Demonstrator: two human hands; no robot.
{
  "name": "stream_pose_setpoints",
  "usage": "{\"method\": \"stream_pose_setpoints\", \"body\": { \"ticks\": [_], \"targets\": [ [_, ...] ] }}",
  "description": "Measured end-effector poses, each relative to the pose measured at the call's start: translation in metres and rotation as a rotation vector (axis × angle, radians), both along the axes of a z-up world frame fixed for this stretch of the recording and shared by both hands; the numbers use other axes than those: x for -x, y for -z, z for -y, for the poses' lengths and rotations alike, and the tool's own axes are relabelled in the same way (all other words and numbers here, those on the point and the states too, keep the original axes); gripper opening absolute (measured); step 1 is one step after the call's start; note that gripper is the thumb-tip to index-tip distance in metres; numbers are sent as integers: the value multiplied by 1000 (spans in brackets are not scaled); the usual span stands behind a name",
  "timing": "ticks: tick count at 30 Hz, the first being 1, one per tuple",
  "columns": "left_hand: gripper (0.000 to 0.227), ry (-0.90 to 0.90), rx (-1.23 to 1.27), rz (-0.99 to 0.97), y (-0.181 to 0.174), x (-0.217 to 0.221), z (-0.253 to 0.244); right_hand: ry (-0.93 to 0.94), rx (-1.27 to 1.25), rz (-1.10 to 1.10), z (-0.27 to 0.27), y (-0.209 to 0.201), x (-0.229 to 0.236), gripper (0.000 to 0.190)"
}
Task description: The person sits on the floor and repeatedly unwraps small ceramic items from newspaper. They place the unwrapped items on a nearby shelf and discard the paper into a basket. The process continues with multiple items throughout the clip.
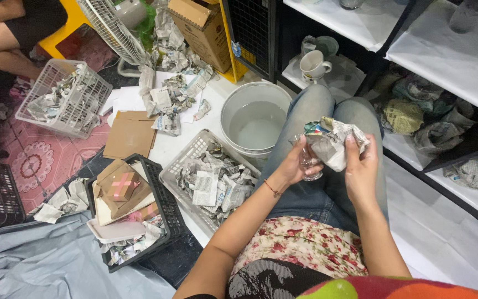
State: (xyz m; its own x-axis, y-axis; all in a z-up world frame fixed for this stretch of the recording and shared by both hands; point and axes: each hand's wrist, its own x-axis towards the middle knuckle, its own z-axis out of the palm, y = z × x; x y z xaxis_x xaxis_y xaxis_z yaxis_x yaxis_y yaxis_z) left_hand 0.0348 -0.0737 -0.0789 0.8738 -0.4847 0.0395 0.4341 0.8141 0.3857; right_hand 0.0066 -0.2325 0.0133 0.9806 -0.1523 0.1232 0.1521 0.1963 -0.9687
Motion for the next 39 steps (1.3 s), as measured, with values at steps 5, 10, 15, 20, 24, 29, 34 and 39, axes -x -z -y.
{"method": "stream_pose_setpoints", "body": {
  "ticks": [5,10,15,20,24,29,34,39],
  "targets": [
    [53,-184,-205,80,-16,-10,-24,137,278,204,0,-4,-3,19],
    [54,-291,-528,301,-62,-8,-73,133,549,348,-6,-19,-5,20],
    [36,-545,-900,421,-75,12,-83,-79,605,327,-40,-40,-12,21],
    [19,-788,-914,299,-57,31,-107,-247,601,166,-92,-48,-34,25],
    [26,-824,-969,-59,-55,48,-147,-139,1011,406,-138,-36,-53,22],
    [55,-1058,-855,58,-55,73,-170,-203,1039,687,-193,-11,-53,20],
    [34,-1151,-980,-29,-1,76,-203,-419,962,651,-238,10,-46,20],
    [23,-1253,-1201,-173,75,102,-233,-571,1026,587,-261,36,-42,21]
  ]
}}
